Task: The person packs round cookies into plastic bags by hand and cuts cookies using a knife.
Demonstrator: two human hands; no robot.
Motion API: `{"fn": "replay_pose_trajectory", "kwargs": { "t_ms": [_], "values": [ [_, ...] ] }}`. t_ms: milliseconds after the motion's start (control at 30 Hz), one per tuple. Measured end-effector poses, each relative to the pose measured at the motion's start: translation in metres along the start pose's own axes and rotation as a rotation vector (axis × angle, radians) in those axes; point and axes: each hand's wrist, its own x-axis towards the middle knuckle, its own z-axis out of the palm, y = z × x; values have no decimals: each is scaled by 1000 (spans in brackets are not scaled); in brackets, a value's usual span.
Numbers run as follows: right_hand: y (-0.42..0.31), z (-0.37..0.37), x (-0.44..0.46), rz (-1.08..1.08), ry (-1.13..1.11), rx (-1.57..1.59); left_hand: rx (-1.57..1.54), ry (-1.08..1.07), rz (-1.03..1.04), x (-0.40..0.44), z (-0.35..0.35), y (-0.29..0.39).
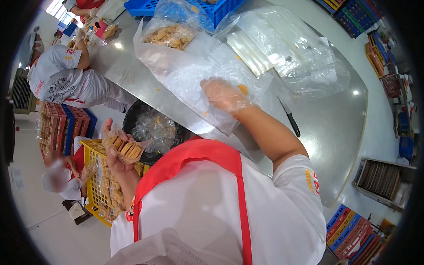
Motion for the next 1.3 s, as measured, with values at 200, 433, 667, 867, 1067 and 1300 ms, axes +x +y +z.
{"fn": "replay_pose_trajectory", "kwargs": {
  "t_ms": [200,433,667,867,1067,1300],
  "values": [
    [-1,6,-9,-46,111,122,-17,21,-1,2,2,-1],
    [-21,0,-25,-39,83,543,-23,-1,-89,7,10,-8],
    [-63,-54,-73,-33,129,1283,-15,1,-136,25,34,-21],
    [-73,-74,-105,-173,186,1290,-124,-94,-239,34,35,-35],
    [-63,-63,-115,-338,129,1263,-52,-135,-317,44,49,-44],
    [-65,-61,-134,-139,253,1362,-90,-190,-387,58,61,-63]
  ]
}}
